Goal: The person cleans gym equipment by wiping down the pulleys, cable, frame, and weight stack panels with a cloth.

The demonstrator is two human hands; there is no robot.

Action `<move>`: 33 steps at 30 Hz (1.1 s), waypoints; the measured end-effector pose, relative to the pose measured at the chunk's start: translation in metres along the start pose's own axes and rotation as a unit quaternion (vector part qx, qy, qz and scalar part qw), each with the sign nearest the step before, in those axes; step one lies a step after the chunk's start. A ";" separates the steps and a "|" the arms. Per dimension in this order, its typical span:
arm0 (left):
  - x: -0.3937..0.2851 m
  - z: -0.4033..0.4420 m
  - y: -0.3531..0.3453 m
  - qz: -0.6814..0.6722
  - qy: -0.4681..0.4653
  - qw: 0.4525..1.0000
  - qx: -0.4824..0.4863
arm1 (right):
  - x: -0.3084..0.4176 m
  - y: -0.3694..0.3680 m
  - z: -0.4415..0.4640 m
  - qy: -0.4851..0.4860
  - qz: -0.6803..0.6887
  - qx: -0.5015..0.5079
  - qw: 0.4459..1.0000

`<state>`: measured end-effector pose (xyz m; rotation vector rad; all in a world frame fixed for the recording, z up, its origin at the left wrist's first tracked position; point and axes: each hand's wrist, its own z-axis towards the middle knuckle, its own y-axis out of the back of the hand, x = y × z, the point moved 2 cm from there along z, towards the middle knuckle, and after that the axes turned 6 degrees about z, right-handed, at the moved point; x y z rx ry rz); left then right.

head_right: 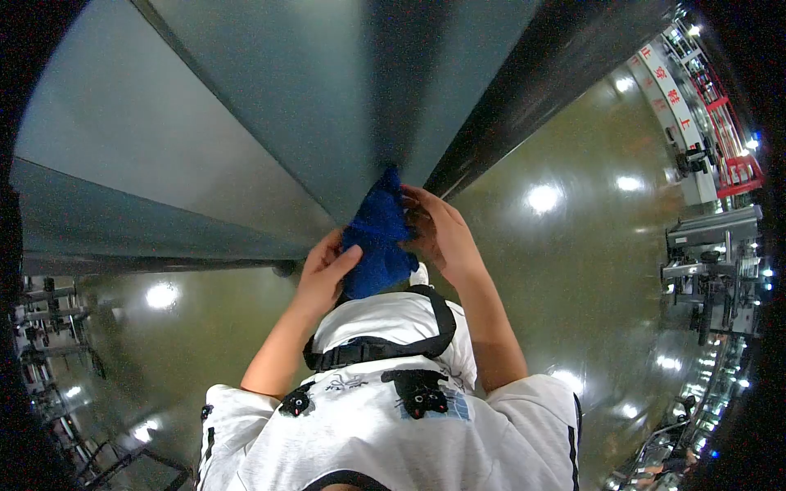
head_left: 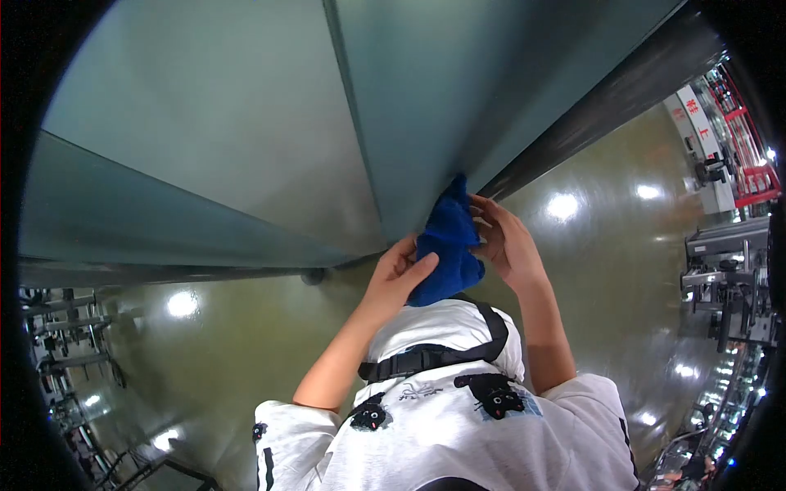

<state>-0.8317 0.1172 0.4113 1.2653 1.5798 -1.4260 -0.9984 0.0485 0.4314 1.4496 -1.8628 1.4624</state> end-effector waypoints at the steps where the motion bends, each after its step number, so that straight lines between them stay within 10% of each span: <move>1: -0.004 -0.003 0.005 -0.075 0.002 0.997 0.004 | 0.000 -0.003 -0.002 0.010 -0.024 0.025 0.999; 7: 0.009 -0.005 0.028 -0.179 0.026 0.984 -0.008 | -0.008 0.011 -0.015 -0.114 -0.309 0.028 0.944; 11: -0.003 -0.006 0.013 -0.069 0.006 0.998 -0.005 | -0.029 0.027 -0.014 -0.114 -0.205 0.004 0.972; 16: 0.007 -0.006 0.022 0.110 -0.056 0.988 -0.091 | -0.008 0.008 -0.018 0.022 -0.228 0.131 0.965; 22: 0.005 -0.018 0.044 0.298 -0.034 0.947 -0.115 | -0.001 0.009 -0.017 0.123 -0.208 0.056 0.969; 29: 0.010 -0.020 0.058 -0.153 -0.048 0.980 -0.116 | -0.005 0.014 -0.016 0.124 -0.158 0.048 0.978; 33: 0.026 -0.019 0.043 -0.311 0.197 0.929 0.024 | -0.010 0.003 -0.020 0.096 -0.166 0.096 0.977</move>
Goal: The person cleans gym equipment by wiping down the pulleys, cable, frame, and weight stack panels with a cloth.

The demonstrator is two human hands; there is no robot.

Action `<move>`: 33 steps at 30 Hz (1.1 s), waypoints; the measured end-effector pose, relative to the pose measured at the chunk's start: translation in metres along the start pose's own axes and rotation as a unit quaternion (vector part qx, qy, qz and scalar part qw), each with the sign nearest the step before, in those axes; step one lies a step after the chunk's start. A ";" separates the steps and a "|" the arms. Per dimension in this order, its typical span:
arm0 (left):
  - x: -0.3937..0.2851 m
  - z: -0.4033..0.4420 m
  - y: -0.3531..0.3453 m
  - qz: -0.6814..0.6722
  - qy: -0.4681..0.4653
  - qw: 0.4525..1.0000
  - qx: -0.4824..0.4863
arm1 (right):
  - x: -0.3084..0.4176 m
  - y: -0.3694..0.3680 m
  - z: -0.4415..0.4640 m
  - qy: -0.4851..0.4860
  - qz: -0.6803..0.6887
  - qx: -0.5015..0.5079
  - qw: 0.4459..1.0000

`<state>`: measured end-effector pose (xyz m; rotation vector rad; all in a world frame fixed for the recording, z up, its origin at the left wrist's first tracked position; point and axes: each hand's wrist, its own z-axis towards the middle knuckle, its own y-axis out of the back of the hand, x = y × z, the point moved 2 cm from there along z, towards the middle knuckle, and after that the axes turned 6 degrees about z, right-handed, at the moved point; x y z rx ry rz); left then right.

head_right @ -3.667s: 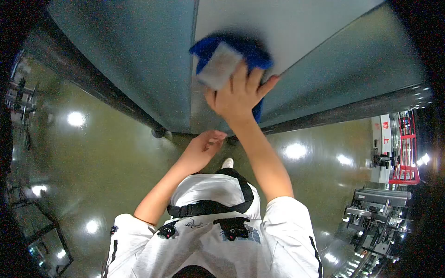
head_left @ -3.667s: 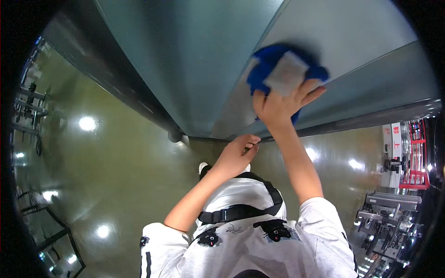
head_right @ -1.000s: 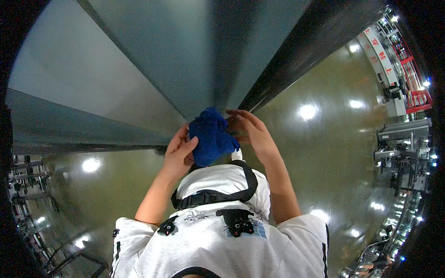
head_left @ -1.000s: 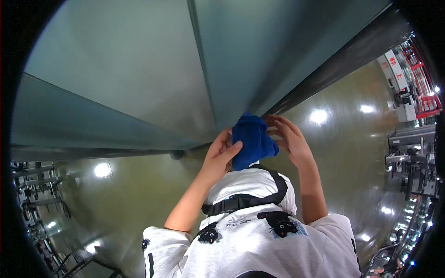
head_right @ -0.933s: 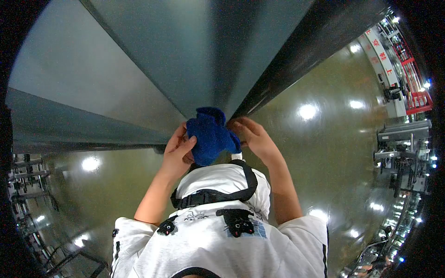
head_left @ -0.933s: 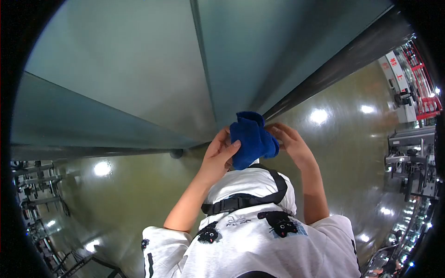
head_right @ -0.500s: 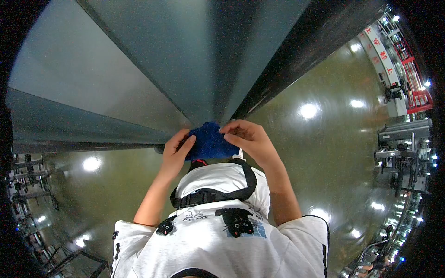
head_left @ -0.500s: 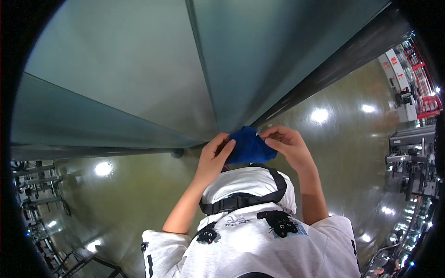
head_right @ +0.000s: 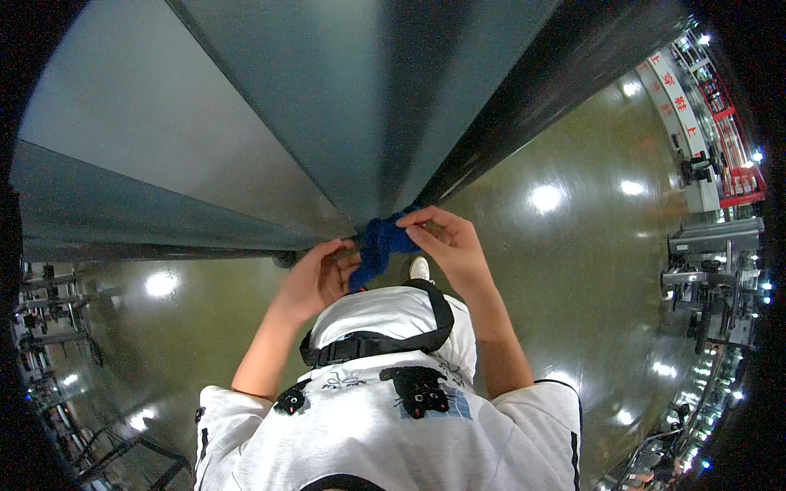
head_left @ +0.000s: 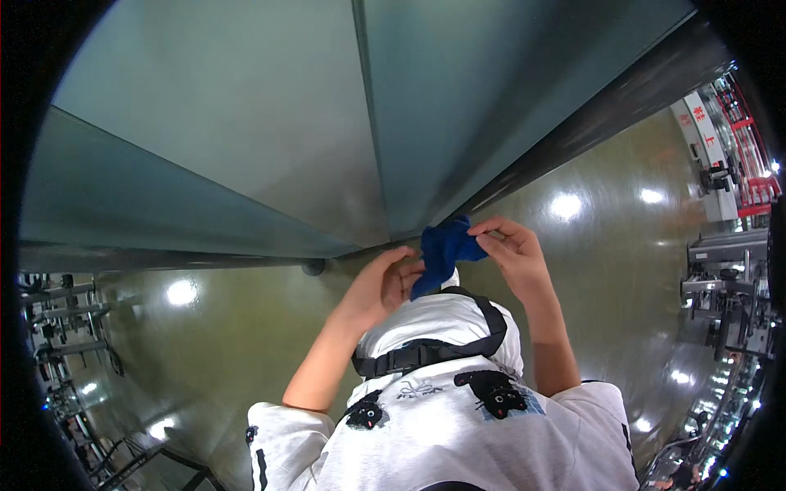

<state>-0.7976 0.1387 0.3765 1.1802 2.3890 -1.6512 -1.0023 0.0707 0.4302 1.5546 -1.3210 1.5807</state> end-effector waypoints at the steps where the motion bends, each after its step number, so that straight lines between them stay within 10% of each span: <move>1: 0.008 0.005 0.002 -0.058 0.066 0.995 0.037 | -0.002 -0.002 0.000 0.000 0.000 0.000 1.000; 3: 0.014 0.011 0.001 -0.080 0.116 0.985 0.096 | -0.008 0.000 -0.001 0.017 0.023 0.018 0.999; 8: 0.014 0.007 -0.022 0.039 0.066 0.987 -0.139 | -0.006 0.003 -0.003 -0.076 -0.050 0.013 0.996; 17: 0.014 0.008 -0.025 0.286 -0.160 0.943 -0.058 | -0.048 0.006 -0.006 -0.212 -0.178 0.075 0.958; 33: -0.011 -0.003 -0.020 0.436 -0.291 0.839 -0.146 | -0.008 0.037 -0.009 0.072 -0.044 -0.074 0.994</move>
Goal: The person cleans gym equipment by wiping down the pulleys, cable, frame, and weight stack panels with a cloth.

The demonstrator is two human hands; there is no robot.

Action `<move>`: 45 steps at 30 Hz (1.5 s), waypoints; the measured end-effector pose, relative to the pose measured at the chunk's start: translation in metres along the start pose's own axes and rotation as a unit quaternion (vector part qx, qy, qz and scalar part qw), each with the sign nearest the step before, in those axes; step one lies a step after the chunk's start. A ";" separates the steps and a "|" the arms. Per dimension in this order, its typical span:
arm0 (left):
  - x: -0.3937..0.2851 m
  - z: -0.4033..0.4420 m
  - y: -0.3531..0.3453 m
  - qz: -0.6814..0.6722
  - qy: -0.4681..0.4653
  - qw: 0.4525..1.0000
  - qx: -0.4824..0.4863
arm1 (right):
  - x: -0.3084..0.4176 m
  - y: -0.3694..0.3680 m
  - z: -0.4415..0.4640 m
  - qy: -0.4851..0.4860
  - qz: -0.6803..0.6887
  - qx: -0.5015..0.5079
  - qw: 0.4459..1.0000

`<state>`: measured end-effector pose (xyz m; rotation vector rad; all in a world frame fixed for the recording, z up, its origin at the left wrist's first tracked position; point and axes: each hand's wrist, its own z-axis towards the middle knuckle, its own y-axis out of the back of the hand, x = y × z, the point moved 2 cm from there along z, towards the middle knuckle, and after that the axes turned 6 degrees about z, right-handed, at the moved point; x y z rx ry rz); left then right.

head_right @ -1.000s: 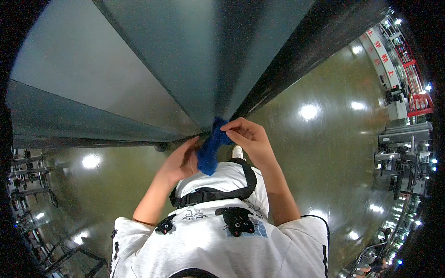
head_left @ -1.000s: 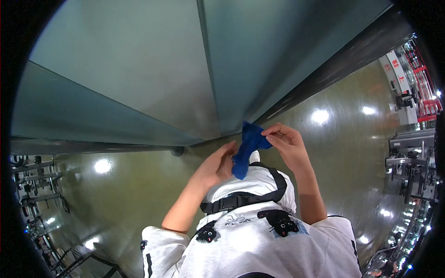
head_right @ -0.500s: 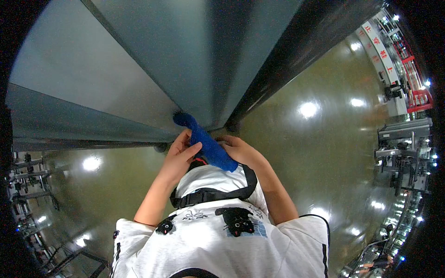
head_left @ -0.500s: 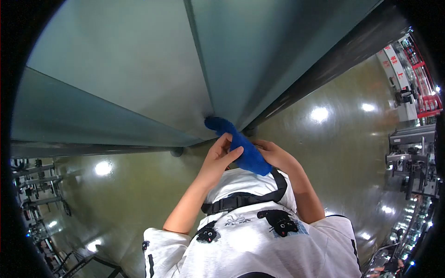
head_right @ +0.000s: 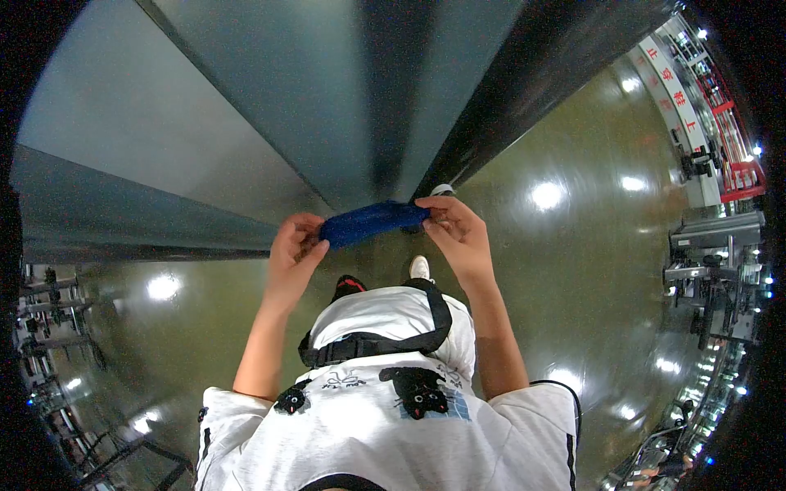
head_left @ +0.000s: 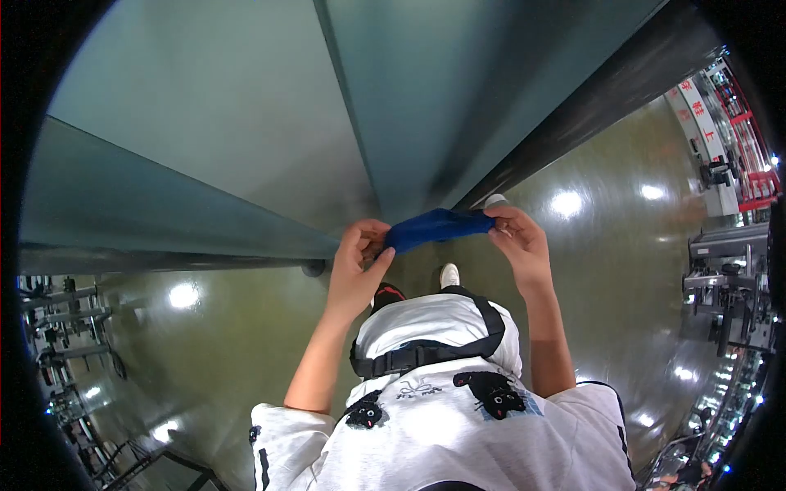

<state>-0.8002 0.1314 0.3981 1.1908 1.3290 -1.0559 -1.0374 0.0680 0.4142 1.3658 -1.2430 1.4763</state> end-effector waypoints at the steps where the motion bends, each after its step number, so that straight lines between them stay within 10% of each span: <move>1: 0.000 0.000 0.000 0.019 -0.001 1.000 0.018 | 0.002 -0.002 -0.001 0.000 0.000 0.001 1.000; 8: 0.014 -0.003 -0.008 0.044 0.065 0.990 0.115 | 0.007 -0.002 -0.005 0.034 -0.016 0.029 0.999; 10: 0.020 -0.009 -0.015 -0.183 0.290 0.925 0.165 | 0.007 -0.004 -0.005 0.046 -0.022 0.038 0.998; 18: 0.043 -0.017 -0.021 -0.259 0.324 0.892 0.181 | 0.012 -0.013 -0.006 0.065 -0.013 0.043 0.997; 27: 0.054 -0.009 -0.014 -0.130 0.243 0.945 0.175 | 0.014 -0.015 -0.002 0.091 -0.116 0.045 0.988; 29: 0.041 -0.003 -0.007 -0.070 0.152 0.986 0.016 | 0.022 -0.014 -0.001 0.124 -0.233 -0.004 0.965; 37: 0.000 0.004 0.004 0.116 -0.038 0.991 -0.052 | 0.019 0.013 -0.001 0.179 -0.407 -0.145 0.884; 45: -0.024 0.000 0.000 0.197 -0.126 0.967 -0.097 | -0.006 -0.006 -0.002 0.094 -0.515 0.049 0.850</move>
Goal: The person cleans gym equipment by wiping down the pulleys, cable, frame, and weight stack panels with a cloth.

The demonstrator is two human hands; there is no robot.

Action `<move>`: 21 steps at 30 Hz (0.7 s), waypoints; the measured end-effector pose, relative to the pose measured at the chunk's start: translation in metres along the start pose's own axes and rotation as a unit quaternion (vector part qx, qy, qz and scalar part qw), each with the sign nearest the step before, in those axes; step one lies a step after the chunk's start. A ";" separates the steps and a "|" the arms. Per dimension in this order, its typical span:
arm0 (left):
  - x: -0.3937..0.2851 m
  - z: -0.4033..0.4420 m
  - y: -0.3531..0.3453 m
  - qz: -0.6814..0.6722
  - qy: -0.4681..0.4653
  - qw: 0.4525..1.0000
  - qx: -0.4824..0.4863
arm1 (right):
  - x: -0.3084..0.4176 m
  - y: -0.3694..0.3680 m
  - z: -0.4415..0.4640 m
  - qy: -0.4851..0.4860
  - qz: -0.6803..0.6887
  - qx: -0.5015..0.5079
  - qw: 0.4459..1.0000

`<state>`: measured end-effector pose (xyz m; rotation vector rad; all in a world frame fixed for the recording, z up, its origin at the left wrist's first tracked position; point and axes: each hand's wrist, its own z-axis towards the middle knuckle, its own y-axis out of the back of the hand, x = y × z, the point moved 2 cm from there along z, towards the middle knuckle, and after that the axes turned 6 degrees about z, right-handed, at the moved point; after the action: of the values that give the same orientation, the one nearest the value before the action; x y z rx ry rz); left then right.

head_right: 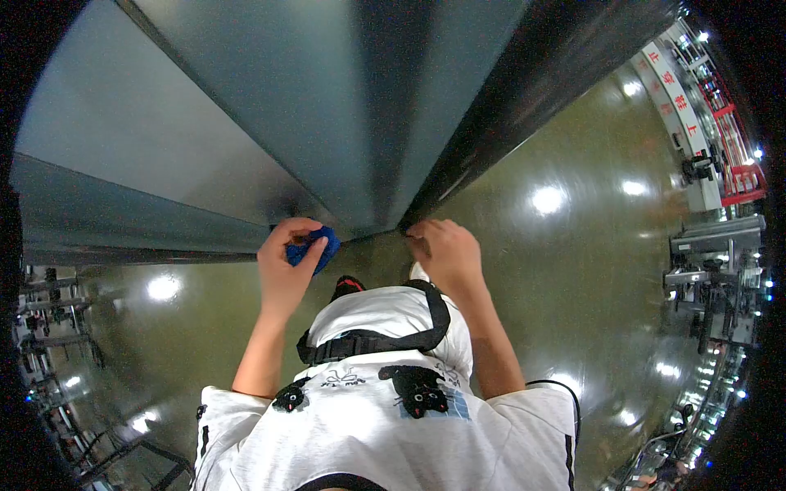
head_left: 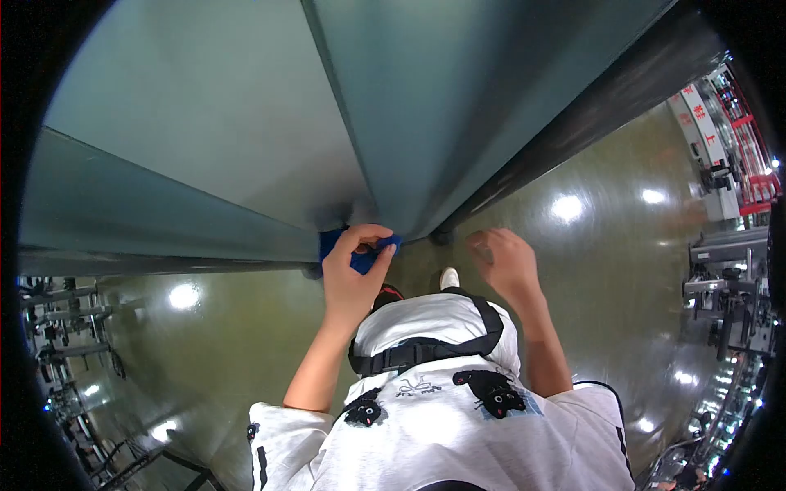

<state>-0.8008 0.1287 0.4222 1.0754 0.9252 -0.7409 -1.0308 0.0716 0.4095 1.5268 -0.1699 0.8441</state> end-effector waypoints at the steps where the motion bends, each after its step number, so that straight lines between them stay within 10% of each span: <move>1: -0.002 0.001 0.004 0.002 0.001 1.000 -0.002 | 0.003 -0.008 0.000 0.000 0.007 0.034 0.999; 16: -0.012 0.002 0.023 -0.052 -0.026 0.998 0.011 | 0.005 -0.039 0.011 0.026 0.235 0.087 0.968; 21: -0.011 0.003 0.026 -0.061 -0.026 0.997 0.031 | 0.006 -0.059 0.009 -0.179 0.487 0.151 0.842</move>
<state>-0.7828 0.1349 0.4429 1.0557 0.9348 -0.8998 -0.9895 0.0759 0.3669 1.8843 -1.2215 1.4042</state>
